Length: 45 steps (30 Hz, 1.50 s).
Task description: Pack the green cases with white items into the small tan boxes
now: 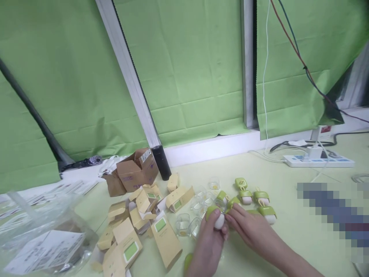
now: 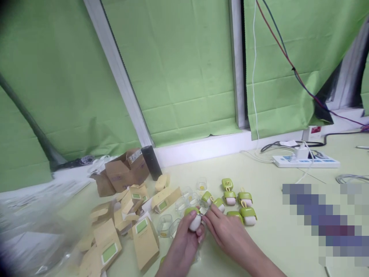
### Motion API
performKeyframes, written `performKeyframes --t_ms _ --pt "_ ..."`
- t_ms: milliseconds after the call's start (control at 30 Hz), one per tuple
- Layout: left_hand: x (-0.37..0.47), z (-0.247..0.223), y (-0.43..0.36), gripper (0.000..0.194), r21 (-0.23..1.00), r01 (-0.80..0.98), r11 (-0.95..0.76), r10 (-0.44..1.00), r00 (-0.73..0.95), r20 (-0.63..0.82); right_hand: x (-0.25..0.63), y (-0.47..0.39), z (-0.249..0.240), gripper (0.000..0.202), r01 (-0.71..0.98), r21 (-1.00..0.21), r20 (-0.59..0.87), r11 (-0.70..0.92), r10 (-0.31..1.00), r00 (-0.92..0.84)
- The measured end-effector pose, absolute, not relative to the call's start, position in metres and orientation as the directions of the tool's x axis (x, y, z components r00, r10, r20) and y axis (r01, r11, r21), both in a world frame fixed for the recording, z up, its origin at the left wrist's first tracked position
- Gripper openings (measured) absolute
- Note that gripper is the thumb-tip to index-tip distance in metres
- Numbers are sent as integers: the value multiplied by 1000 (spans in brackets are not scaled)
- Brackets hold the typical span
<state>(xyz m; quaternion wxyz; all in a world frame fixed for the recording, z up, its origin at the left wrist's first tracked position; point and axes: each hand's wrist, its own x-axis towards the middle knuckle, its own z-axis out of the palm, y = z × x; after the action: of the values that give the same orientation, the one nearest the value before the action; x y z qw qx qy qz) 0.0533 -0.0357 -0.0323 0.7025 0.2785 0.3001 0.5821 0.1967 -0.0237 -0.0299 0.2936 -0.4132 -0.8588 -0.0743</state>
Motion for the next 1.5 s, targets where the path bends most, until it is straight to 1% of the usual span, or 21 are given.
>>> performKeyframes --t_ms 67,133,167,233,300,400,467,567,700,767,833,900,1000,1067,1133,1200,1267,1333,1400,1467,1500 --pt "54 -32 -36 17 728 -661 182 982 154 -105 195 -22 -35 37 782 -15 669 623 588 -455" --pt "55 -31 -37 17 723 -661 202 978 171 -116 195 -22 -39 32 812 66 726 580 531 -438" --pt "56 -31 -37 16 719 -662 212 976 177 -125 195 -22 -41 35 820 100 738 564 510 -441" --pt "57 -29 -39 15 706 -670 229 973 179 -145 195 -24 -41 48 818 149 740 556 486 -465" --pt "60 -26 -40 13 690 -686 231 973 183 -143 195 -26 -40 54 813 153 723 562 497 -480" --pt "63 -20 -41 10 662 -706 251 968 200 -155 195 -28 -39 56 824 79 671 561 581 -460" --pt "62 -17 -41 9 656 -702 276 961 209 -181 195 -29 -39 59 822 18 659 569 612 -438" --pt "56 -14 -40 14 700 -653 288 957 229 -180 193 -30 -38 61 791 -92 642 605 643 -417" --pt "38 -5 -38 22 797 -533 282 953 254 -167 186 -34 -29 56 699 -321 559 639 724 -405" --pt "27 2 -38 28 882 -406 239 960 236 -152 181 -35 -22 51 654 -412 504 635 756 -416" --pt "16 9 -39 38 966 -200 166 971 205 -125 179 -37 -16 47 624 -456 455 634 769 -449" --pt "10 14 -44 45 996 5 92 979 184 -92 182 -36 -11 44 594 -478 407 647 763 -502" --pt "9 13 -55 45 985 170 13 996 85 -28 195 -31 -7 36 574 -515 355 636 768 -533" --pt "11 7 -62 43 957 288 -42 999 10 41 206 -25 -5 33 602 -545 341 584 810 -477" --pt "13 -2 -67 40 907 412 -84 996 18 84 213 -21 -4 36 626 -587 338 513 858 -387" --pt "13 -11 -68 41 864 492 -105 994 49 93 214 -19 -4 37 608 -640 338 470 882 -327" --pt "12 -17 -67 39 857 507 -92 996 50 78 210 -20 -6 38 557 -691 339 460 887 -312" --pt "11 -18 -63 32 887 452 -95 995 23 95 203 -22 -10 35 515 -737 318 437 897 -306" --pt "12 -12 -56 24 928 349 -130 989 -22 146 197 -24 -13 31 478 -790 276 385 918 -284" --pt "17 -3 -49 25 968 208 -143 981 -102 167 191 -26 -14 26 421 -846 230 327 936 -265" --pt "21 1 -45 28 985 121 -125 979 -147 142 188 -26 -14 25 385 -870 216 309 940 -265"
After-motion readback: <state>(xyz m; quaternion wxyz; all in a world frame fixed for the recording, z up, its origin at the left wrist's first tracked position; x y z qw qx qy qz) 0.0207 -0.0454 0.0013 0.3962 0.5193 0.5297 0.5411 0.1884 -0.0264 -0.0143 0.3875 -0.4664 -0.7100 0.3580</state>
